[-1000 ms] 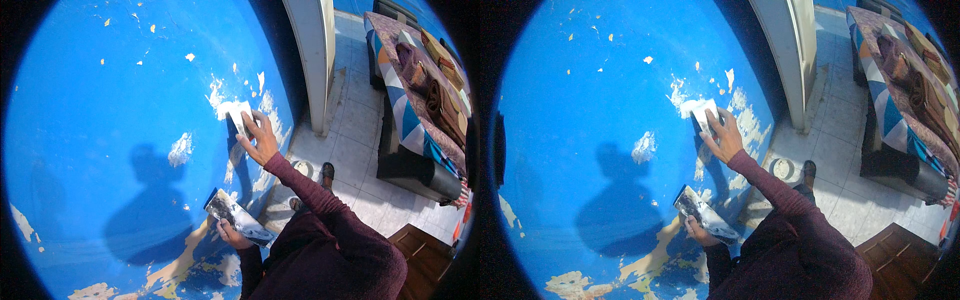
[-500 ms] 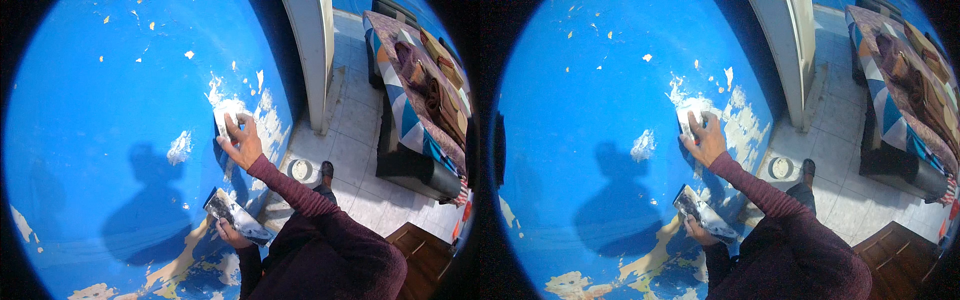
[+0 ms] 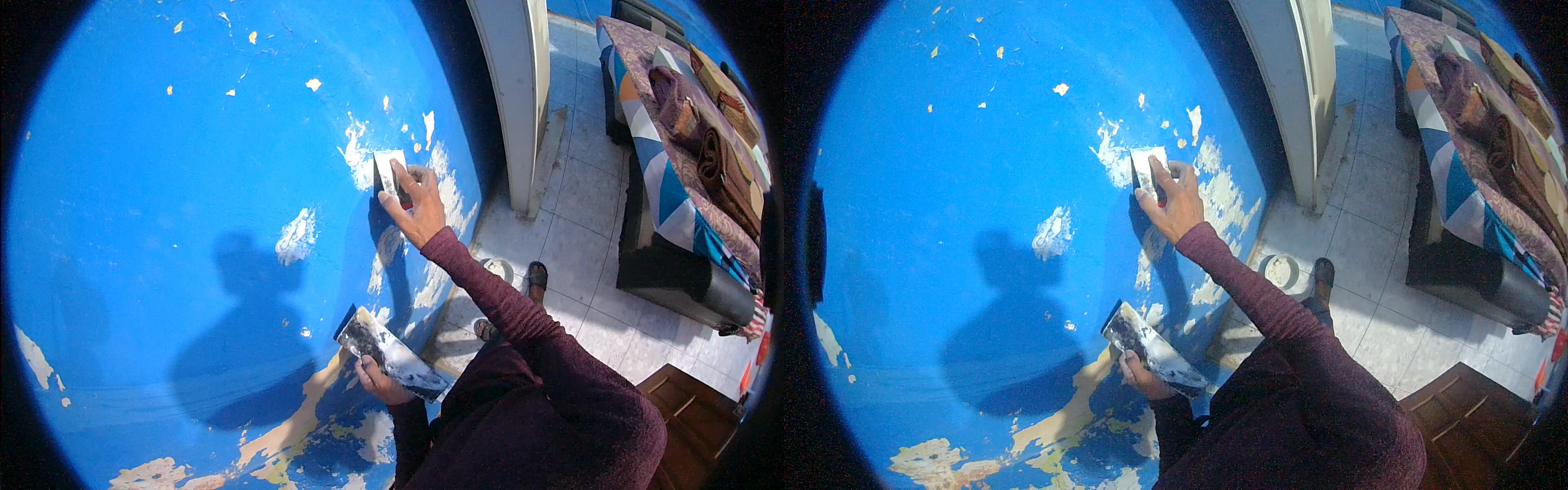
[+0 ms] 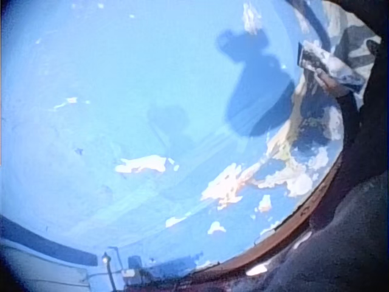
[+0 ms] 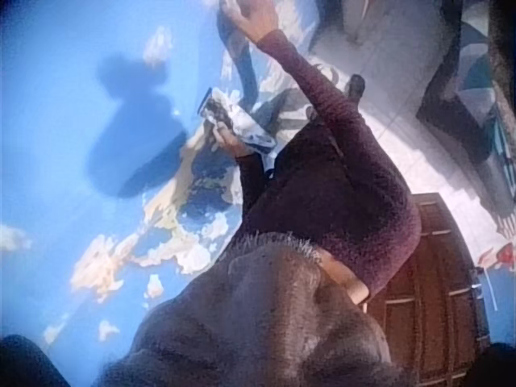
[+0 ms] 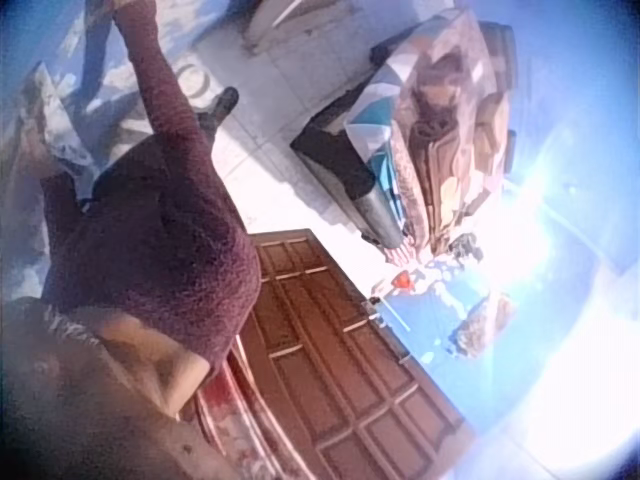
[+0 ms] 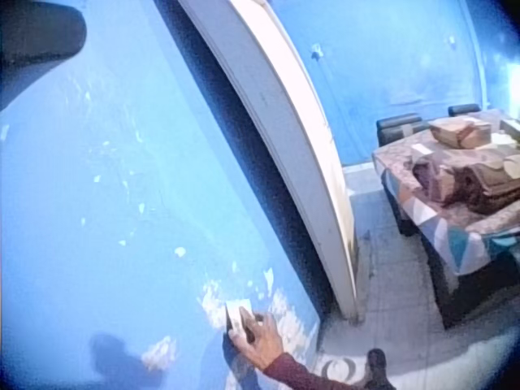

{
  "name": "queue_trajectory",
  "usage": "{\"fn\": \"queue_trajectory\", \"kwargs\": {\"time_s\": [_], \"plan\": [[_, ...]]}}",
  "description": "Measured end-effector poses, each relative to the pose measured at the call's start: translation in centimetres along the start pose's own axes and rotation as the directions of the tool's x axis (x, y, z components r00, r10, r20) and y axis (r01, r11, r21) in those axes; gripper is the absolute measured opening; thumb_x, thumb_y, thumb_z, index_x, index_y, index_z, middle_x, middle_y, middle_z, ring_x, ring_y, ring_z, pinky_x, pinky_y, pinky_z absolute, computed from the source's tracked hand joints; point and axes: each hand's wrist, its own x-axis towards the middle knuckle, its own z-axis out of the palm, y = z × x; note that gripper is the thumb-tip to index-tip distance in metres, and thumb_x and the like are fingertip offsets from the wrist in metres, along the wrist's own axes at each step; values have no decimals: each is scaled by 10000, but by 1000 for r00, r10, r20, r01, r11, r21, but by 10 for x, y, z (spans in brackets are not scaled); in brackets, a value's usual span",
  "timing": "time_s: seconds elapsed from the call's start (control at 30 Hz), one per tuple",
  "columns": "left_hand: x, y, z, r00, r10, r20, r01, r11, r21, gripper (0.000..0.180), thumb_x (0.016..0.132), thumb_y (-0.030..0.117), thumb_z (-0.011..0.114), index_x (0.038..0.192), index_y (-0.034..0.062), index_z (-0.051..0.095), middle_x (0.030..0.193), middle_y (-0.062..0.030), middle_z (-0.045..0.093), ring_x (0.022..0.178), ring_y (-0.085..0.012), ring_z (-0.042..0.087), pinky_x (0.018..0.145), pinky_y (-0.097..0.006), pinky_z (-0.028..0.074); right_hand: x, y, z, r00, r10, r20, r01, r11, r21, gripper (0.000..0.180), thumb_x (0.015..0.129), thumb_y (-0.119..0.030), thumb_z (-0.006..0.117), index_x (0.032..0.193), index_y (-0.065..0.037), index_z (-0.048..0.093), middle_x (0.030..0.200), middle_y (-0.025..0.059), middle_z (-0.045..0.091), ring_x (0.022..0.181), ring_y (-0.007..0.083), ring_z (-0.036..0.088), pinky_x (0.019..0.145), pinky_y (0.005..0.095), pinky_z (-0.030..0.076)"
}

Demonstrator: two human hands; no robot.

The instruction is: The person applies white plaster to a blue wall using a putty knife and a hawk. They repeatedly scoop plaster from the hawk and spread it onto the wall, covering patches of peeling paint.

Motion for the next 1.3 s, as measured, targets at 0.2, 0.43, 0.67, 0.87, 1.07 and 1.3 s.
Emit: {"fn": "queue_trajectory", "kwargs": {"time_s": [0.2,0.43,0.67,0.87,1.07,1.3], "plan": [[2,3,3,1000,-5,-22,6,998,66,388,981,310,446,1099,-52,519,1052,-172,612,908,-239,617,802,-368,518,-41,20,-3,979,-139,146,156,981,-111,645,810,-370,702,1387,-134,539,1264,227,458,1142,374,494,949,436,460],[11,-22,-11,973,223,54,-229,930,287,377,953,274,515,1125,-61,520,1054,-182,600,919,-254,621,810,-375,521,-10,33,-14,989,-145,-12,145,983,115,651,877,-258,661,1468,-113,428,1327,238,426,1205,381,458,1030,460,391],[15,-22,-2,989,117,-95,-102,984,145,337,963,270,515,1007,-61,561,1001,-172,601,877,-261,606,780,-371,502,-11,34,34,983,-157,-95,147,983,-106,642,910,-323,649,1489,-173,417,1423,247,348,1288,391,401,1067,455,384],[13,-29,-10,978,207,-26,-193,945,264,331,990,275,463,1065,-32,563,1021,-157,617,905,-230,612,780,-374,519,-47,61,13,997,-46,58,48,998,-46,636,897,-351,648,1458,-118,456,1372,262,395,1274,404,410,1067,455,367],[14,-40,-25,989,133,57,-143,959,244,409,980,286,485,1235,-32,520,1167,-181,588,979,-279,624,891,-402,513,5,21,-1,990,142,-23,-139,986,92,653,905,-442,626,1413,-51,503,1250,259,471,1164,362,476,1005,425,405],[9,-29,-19,985,150,82,-170,909,381,425,982,299,485,1235,-41,505,1156,-174,587,1029,-260,602,894,-379,497,-14,3,15,1000,-9,-24,10,1000,25,632,868,-399,677,1415,-125,517,1273,271,448,1164,391,474,970,454,438]]}}
